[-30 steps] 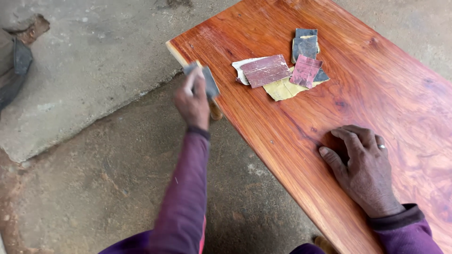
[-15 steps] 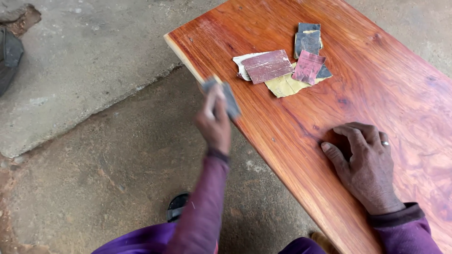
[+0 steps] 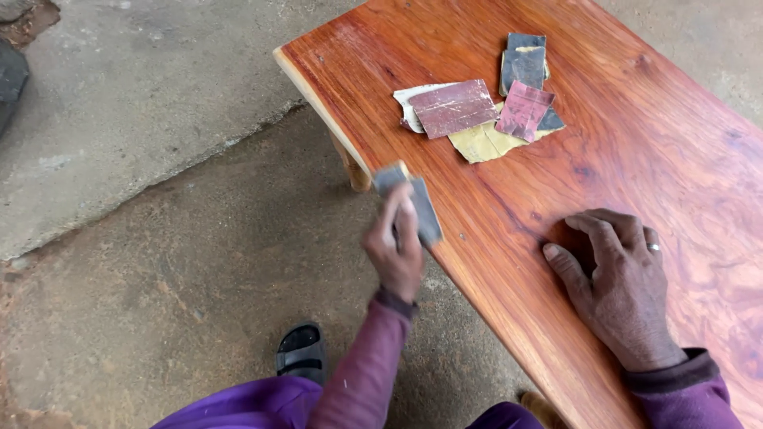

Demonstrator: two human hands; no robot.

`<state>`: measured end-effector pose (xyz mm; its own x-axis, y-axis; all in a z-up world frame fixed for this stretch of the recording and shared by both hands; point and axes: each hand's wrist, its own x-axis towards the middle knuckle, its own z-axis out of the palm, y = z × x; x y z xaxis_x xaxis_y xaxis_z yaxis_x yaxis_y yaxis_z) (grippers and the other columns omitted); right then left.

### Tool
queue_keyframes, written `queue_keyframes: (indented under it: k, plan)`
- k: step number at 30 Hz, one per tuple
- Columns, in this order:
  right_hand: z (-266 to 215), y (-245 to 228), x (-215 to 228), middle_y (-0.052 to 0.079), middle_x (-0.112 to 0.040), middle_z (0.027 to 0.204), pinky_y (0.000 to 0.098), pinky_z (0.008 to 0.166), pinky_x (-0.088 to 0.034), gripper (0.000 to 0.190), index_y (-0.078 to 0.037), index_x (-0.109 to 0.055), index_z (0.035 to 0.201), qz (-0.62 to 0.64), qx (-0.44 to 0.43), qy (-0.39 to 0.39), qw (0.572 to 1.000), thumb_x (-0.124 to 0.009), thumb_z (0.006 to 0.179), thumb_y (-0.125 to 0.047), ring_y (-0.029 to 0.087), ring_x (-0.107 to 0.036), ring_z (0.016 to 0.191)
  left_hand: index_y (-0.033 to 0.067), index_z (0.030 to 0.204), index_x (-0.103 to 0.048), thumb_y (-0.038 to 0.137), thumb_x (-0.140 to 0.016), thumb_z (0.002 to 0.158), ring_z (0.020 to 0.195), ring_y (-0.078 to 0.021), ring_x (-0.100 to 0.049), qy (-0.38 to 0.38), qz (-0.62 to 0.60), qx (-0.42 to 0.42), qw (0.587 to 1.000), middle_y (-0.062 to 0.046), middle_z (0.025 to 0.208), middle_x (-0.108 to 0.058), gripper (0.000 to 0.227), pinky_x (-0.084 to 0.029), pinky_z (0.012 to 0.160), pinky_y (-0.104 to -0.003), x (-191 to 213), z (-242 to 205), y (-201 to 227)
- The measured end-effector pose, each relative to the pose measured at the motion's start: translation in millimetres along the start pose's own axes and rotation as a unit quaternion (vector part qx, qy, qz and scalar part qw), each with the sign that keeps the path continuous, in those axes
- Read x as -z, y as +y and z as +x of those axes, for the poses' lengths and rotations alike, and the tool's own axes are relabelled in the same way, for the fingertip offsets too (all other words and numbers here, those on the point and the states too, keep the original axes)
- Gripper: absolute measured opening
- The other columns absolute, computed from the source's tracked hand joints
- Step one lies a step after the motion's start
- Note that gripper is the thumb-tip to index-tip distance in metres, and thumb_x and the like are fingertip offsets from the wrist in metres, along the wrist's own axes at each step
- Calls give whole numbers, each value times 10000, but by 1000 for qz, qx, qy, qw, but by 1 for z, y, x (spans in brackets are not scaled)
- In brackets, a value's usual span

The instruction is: The person sands the edges and top surface of a wooden table using sandpaper.

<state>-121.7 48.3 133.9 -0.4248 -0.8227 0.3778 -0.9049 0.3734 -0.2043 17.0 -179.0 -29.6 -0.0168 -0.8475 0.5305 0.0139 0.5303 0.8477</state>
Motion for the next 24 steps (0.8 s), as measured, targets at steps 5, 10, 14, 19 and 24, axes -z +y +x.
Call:
queue_keyframes:
  k: [5, 10, 14, 19, 24]
  plan:
    - [-3, 2, 0, 152, -646, 1272, 478, 1033, -454, 415, -55, -679, 1233, 10, 10, -9, 1000, -727, 936, -342, 361, -589, 1188, 148, 1230, -732, 352, -498, 1052, 818, -130, -770, -31, 15, -20, 999, -31, 1019, -801, 357, -658, 687, -325, -1, 18, -37]
    - [-1, -2, 2, 155, -642, 1269, 473, 1021, -453, 410, -50, -680, 1232, 6, 4, -6, 1000, -729, 944, -337, 364, -581, 1167, 75, 1320, -666, 283, -491, 1133, 913, -186, -739, 22, -4, -4, 1000, -106, 1116, -756, 330, -658, 771, -354, 1, 62, -38]
    - [0, 1, -2, 148, -642, 1247, 471, 1010, -453, 404, -54, -683, 1214, 0, 6, -6, 1000, -738, 936, -343, 355, -584, 1150, 111, 1329, -664, 329, -458, 1071, 704, -111, -742, -41, 5, 86, 995, -58, 900, -780, 395, -654, 582, -275, -1, -32, 19]
    - [-2, 4, -2, 136, -644, 1258, 473, 1019, -455, 385, -56, -679, 1223, 11, 14, -3, 1000, -733, 955, -328, 346, -583, 1164, 152, 1329, -646, 329, -432, 1147, 758, -117, -734, -17, 29, -65, 997, -77, 1047, -768, 332, -654, 619, -280, 3, 4, -20]
    - [0, 2, 0, 144, -642, 1239, 478, 1003, -457, 380, -57, -689, 1204, 5, 2, -1, 1000, -748, 945, -329, 359, -577, 1138, 135, 1380, -618, 259, -438, 1136, 655, -84, -685, 5, 4, 2, 1000, -57, 968, -755, 327, -602, 529, -256, -2, -26, 21]
